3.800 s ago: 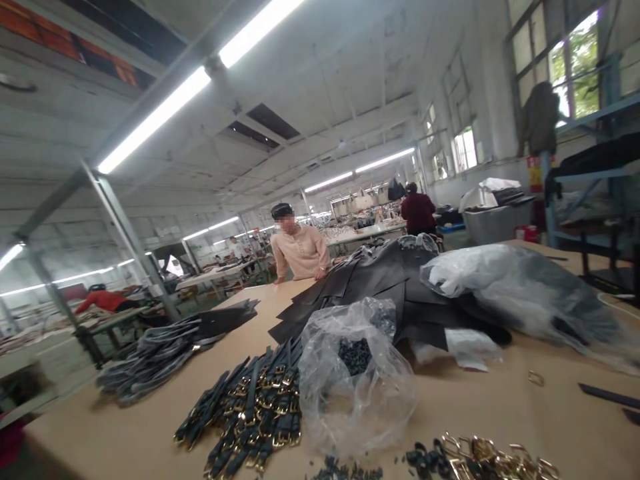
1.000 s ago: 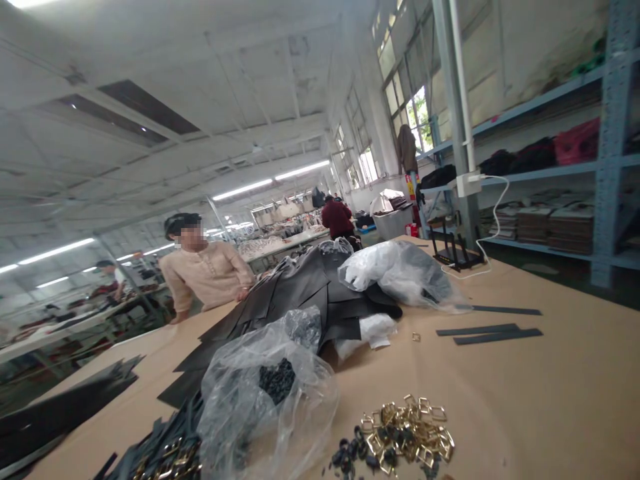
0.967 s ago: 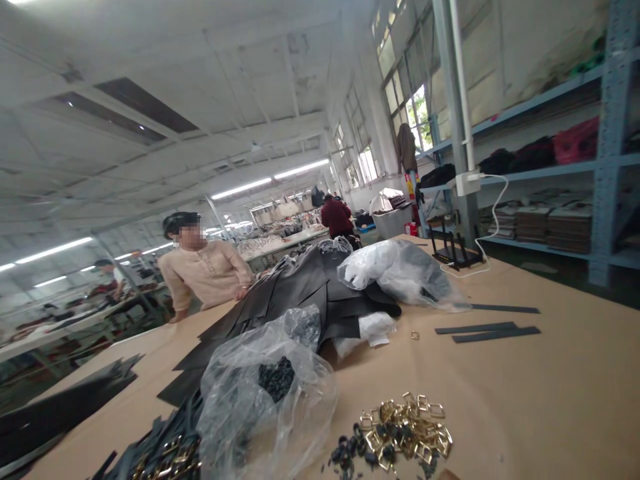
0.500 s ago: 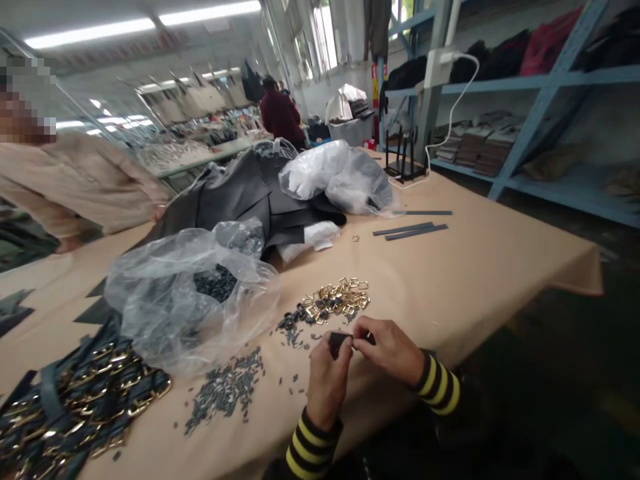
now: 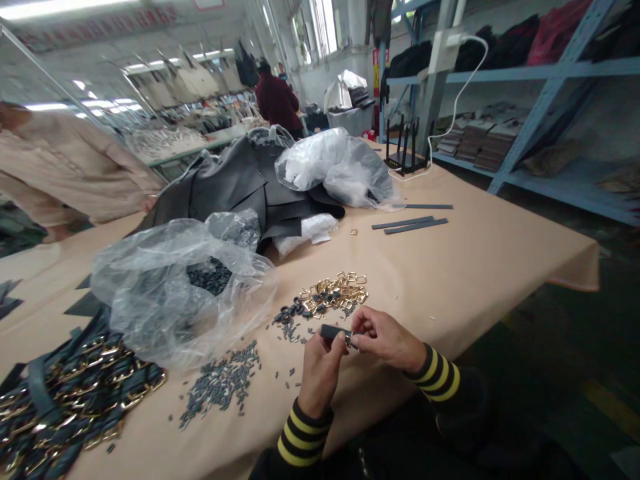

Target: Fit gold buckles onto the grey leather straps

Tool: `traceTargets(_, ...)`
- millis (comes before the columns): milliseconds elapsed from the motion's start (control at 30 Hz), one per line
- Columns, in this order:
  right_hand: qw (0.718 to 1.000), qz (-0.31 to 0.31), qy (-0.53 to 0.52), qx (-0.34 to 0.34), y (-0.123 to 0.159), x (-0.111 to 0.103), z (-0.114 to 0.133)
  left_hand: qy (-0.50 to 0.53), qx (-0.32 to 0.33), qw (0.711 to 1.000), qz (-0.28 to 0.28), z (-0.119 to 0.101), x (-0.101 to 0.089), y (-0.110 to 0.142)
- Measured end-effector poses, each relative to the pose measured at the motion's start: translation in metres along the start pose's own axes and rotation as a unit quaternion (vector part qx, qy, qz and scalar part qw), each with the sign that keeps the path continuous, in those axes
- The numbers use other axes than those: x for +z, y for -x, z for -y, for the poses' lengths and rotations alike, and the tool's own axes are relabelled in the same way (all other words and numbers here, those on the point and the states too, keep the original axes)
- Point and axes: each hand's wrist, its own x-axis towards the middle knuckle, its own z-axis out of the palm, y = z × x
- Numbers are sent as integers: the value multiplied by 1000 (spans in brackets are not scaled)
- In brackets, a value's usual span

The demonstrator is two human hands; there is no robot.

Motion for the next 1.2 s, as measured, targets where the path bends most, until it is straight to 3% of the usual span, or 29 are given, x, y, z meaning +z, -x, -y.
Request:
traceTargets(133,1000,-25,2,-8,-3,2,-10,-56,73,995,-41,-12,7,12)
traceTargets(200,998,-53,36,-12,-4,2,-13,-44,76,996,-21,-15,7,17)
traceTargets(300,992,-69,105,-24,-3,-1,-12,32,24,998,46,-14,-1,22)
traceTargets(433,995,24,93,-40,2,-1,-5,239,-65,961,120,-5,-11,21)
traceTargets(533,995,76,64,-8,5,3,-6,308,-101,935,142,4,-12,20)
traceTargets(700,987,115,110,18,7,7,-12,270,-83,941,186,15,-10,17)
traceTargets(900,982,104,159,10,10,1,-4,281,-89,930,219,20,-15,14)
traceTargets(1100,972,205,77,83,11,-15,-3,247,-64,946,199,16,-29,11)
traceTargets(1200,969,221,53,92,5,-13,-6,238,-46,954,176,16,-33,9)
